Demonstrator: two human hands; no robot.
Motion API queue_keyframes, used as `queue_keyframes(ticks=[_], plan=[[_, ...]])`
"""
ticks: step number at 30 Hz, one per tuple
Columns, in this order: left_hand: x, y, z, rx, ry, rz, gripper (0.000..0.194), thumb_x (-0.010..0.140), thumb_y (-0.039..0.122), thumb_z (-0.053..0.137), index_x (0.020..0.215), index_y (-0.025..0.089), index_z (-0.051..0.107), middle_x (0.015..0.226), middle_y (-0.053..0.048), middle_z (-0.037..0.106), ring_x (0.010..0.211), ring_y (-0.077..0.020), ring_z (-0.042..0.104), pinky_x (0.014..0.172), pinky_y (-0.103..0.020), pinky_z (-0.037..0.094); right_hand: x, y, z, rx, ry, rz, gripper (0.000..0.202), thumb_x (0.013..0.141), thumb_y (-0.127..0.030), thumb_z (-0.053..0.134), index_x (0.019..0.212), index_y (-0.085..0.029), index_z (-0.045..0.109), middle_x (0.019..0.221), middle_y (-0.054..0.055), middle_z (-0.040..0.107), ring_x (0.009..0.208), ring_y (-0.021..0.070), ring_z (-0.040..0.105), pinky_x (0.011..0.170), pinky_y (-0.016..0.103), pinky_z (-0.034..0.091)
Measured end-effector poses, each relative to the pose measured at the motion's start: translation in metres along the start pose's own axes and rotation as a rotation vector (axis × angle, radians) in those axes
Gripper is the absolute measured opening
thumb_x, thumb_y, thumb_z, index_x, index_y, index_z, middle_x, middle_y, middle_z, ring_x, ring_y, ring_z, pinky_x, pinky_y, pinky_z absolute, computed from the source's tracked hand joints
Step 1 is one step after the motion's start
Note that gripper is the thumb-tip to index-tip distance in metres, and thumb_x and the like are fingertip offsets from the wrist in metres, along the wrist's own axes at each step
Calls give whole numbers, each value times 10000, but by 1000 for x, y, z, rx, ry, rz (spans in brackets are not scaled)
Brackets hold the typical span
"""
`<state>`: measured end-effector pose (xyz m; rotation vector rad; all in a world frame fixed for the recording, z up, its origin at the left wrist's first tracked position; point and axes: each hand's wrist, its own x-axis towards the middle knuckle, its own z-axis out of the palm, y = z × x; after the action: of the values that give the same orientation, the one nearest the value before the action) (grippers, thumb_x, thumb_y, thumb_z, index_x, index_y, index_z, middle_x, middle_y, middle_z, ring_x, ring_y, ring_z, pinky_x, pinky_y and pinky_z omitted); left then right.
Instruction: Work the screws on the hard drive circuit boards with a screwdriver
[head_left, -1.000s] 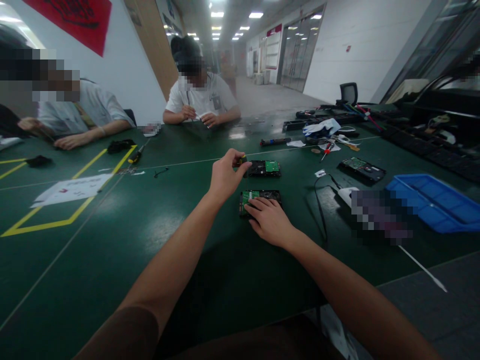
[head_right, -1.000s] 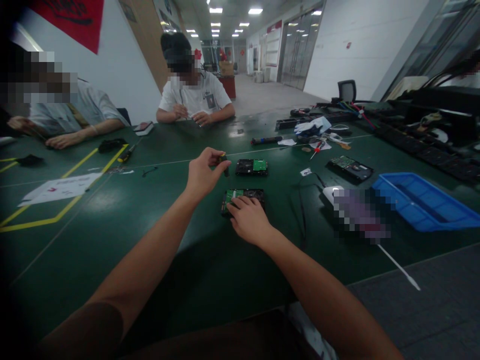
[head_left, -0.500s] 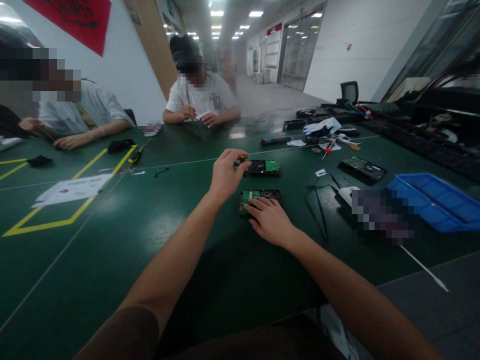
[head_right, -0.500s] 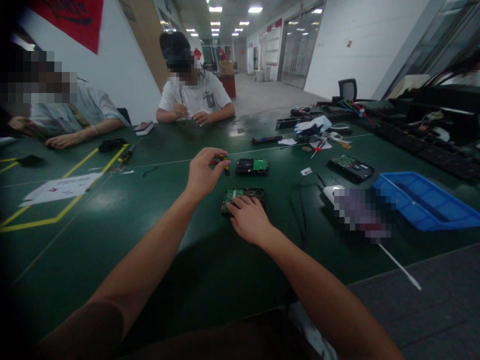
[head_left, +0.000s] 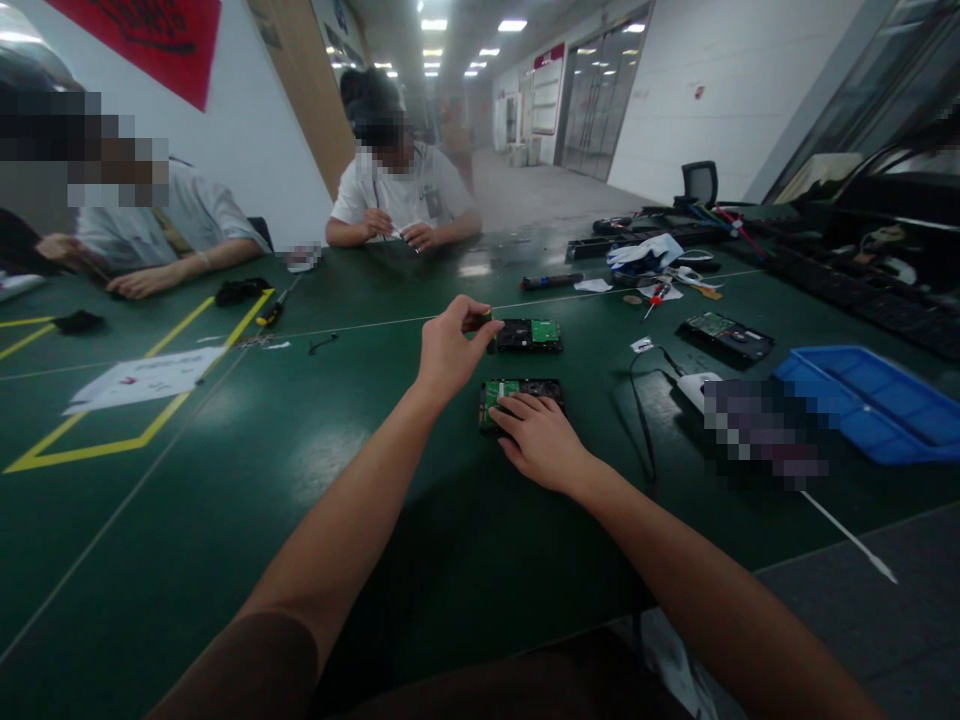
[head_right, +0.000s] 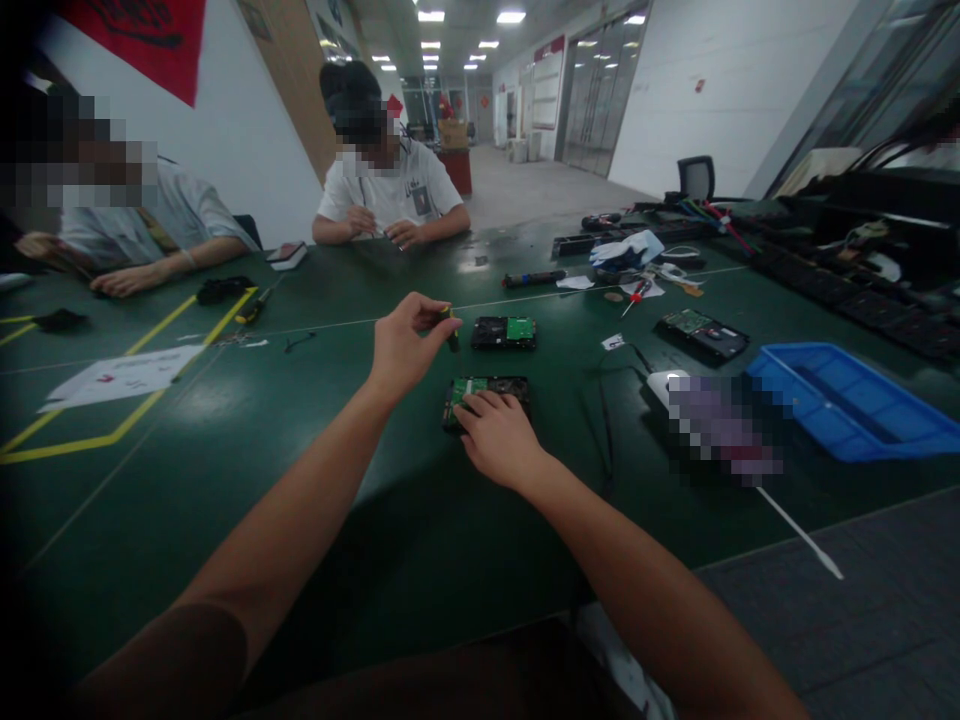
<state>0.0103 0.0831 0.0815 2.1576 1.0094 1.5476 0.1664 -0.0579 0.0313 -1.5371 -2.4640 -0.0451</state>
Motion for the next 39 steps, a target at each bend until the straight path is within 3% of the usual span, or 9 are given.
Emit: queue_keyframes(ticks=[5, 10, 20, 27, 31, 35, 39], plan=[[-1, -3, 3, -49, -1, -14, 241, 862, 232, 804, 1026, 208, 627, 991, -36, 739, 872, -161, 727, 831, -319, 634, 0, -1, -1, 4, -1, 12, 442, 1020, -271, 567, 1456, -214, 613, 1517, 123, 598, 1395, 314, 509, 1106, 486, 387], [0, 1, 0, 16, -11, 67, 171, 885, 149, 738, 1018, 210, 649, 1041, -48, 679, 948, -164, 682, 823, -292, 636, 0, -1, 0, 2, 7, 8, 437, 1022, -267, 560, 1452, -218, 619, 1522, 125, 594, 1397, 315, 509, 1109, 491, 387], [1, -4, -4, 91, -26, 116, 273, 918, 60, 632, 1113, 230, 717, 1108, -66, 688, 952, -178, 686, 835, -327, 610, 0, -1, 0, 7, 7, 10, 436, 1026, -265, 553, 1453, -208, 617, 1519, 131, 597, 1401, 320, 509, 1108, 489, 388], [2, 0, -2, 12, -40, 27, 165, 903, 187, 743, 1049, 212, 671, 998, -39, 767, 871, -171, 745, 846, -335, 624, 1, 0, 0, 5, 6, 3, 439, 1023, -271, 565, 1453, -198, 614, 1519, 138, 593, 1399, 321, 506, 1111, 486, 384], [0, 0, 1, -38, -8, -35, 266, 846, 282, 833, 992, 213, 621, 975, -33, 777, 856, -176, 756, 839, -341, 626, 1, 0, -1, 2, -5, 3, 440, 1028, -275, 558, 1458, -199, 608, 1521, 135, 592, 1403, 322, 502, 1114, 491, 383], [-1, -5, 4, -115, -12, -42, 262, 862, 244, 811, 1003, 214, 592, 1028, -48, 778, 895, -176, 767, 848, -336, 629, 0, 0, 1, 12, 6, 5, 436, 1023, -269, 569, 1454, -211, 612, 1524, 128, 590, 1402, 315, 504, 1121, 486, 377], [0, -6, 3, -91, -7, 34, 177, 897, 185, 750, 1003, 213, 610, 1070, -53, 769, 927, -175, 754, 885, -352, 626, 0, 1, 3, 15, 14, 2, 440, 1022, -270, 571, 1455, -210, 614, 1519, 130, 594, 1397, 318, 507, 1114, 490, 382]])
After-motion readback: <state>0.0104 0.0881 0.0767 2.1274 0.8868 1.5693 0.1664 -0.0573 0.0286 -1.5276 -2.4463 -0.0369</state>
